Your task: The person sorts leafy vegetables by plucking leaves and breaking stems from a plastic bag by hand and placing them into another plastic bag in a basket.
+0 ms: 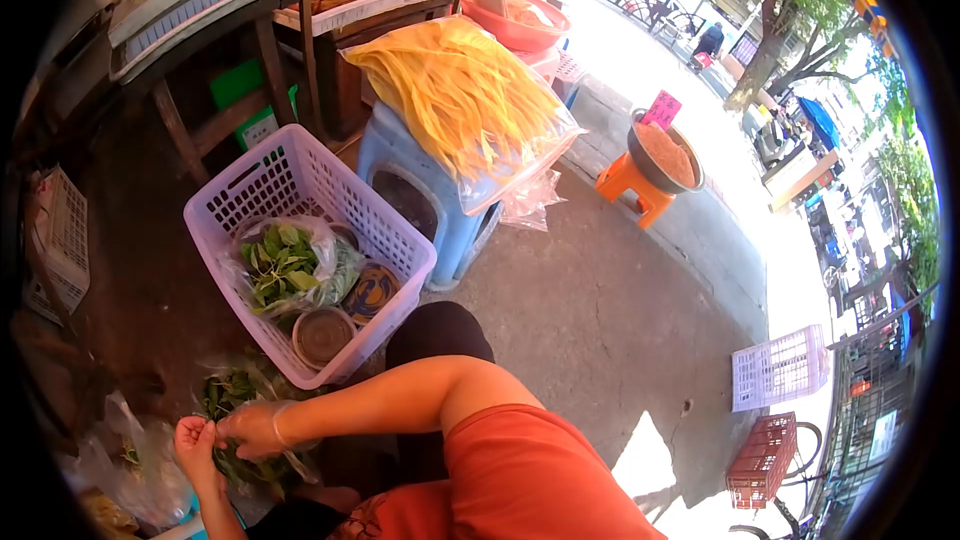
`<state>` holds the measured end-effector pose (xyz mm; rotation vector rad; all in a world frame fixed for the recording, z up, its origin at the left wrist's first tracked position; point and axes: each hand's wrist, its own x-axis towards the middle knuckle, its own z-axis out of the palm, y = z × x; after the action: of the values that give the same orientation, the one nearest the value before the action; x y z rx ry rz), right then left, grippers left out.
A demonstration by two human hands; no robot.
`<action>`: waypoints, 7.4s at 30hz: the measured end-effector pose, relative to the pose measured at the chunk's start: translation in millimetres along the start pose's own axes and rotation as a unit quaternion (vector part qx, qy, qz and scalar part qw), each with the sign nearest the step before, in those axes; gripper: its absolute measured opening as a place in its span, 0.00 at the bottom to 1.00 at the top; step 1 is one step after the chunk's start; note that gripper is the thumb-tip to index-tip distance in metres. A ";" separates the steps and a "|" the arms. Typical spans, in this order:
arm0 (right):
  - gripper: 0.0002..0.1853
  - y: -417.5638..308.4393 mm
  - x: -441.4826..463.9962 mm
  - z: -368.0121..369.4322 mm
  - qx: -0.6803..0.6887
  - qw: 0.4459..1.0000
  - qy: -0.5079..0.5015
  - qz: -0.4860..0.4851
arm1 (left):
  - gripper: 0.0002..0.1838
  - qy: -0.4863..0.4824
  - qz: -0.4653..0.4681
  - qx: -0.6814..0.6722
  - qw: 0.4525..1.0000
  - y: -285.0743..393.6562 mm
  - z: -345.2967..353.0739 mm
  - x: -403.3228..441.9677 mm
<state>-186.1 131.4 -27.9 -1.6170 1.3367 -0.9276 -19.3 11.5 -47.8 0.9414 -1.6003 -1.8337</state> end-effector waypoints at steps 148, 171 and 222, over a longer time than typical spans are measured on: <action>0.10 -3.5 -43.1 -125.9 -0.376 0.920 0.089 0.065 | 0.14 -0.069 0.045 0.557 0.826 -52.4 -24.6 62.9; 0.16 2.1 -3.1 -43.7 0.017 0.994 0.089 0.064 | 0.06 0.008 -0.007 0.012 1.000 10.4 31.5 -0.5; 0.04 9.9 2.5 -36.6 0.012 0.974 0.219 0.061 | 0.06 0.068 0.108 0.077 0.989 25.0 66.1 -5.8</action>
<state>-222.7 122.9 -22.6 -1.3369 1.6921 -1.2676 -68.9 52.9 -18.4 0.8991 -1.7048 -1.4868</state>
